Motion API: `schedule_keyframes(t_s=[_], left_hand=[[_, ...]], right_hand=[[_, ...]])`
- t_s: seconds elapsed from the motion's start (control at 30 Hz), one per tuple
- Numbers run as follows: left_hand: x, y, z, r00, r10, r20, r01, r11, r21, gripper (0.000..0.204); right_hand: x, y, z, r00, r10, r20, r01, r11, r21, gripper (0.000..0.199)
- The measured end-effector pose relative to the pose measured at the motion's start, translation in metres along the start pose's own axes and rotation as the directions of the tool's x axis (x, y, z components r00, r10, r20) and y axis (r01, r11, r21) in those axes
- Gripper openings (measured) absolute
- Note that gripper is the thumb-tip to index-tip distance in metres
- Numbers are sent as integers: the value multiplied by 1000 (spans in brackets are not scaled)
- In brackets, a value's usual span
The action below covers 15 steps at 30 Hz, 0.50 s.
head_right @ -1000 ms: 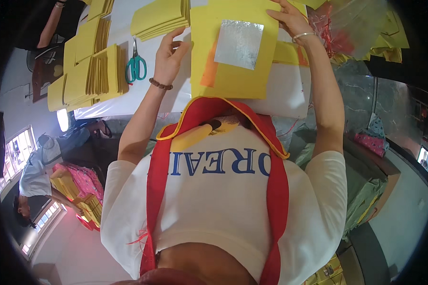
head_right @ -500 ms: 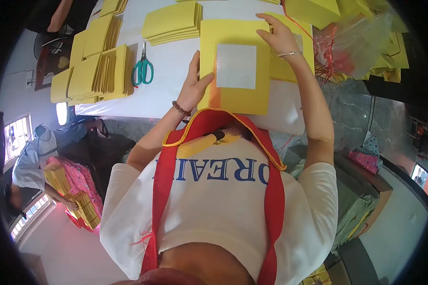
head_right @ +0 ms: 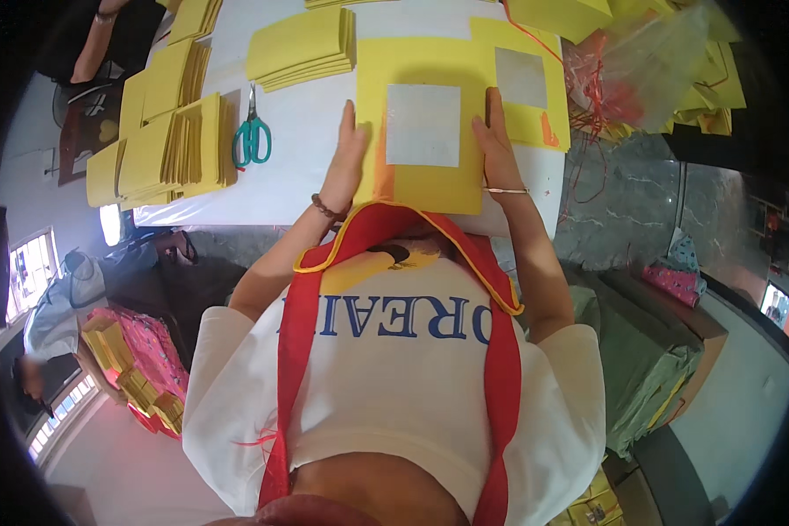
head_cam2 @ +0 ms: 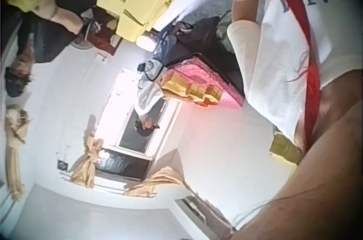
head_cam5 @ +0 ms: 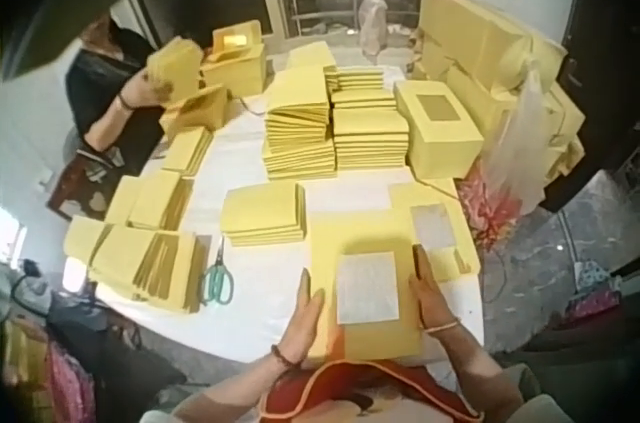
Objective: Folding sheets of yellow paper with silver foil centers.
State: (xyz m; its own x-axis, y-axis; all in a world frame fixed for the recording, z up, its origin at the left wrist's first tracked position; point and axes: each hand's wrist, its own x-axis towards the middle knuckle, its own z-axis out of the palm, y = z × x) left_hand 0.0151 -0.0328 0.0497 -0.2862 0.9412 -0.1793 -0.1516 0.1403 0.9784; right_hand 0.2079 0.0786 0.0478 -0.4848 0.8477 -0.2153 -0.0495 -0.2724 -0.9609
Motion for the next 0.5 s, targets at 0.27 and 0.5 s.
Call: schedule_keyframes(t_s=[0.27, 0.5], left_hand=[[3, -14, 2, 1000, 6, -3, -7, 935, -355, 58], [7, -5, -3, 999, -37, 2, 36, 957, -288, 70]], right_hand=[[-3, 21, -5, 996, -78, 52, 78, 997, 6, 65], [-11, 0, 9, 998, 41, 38, -44, 996, 78, 71]])
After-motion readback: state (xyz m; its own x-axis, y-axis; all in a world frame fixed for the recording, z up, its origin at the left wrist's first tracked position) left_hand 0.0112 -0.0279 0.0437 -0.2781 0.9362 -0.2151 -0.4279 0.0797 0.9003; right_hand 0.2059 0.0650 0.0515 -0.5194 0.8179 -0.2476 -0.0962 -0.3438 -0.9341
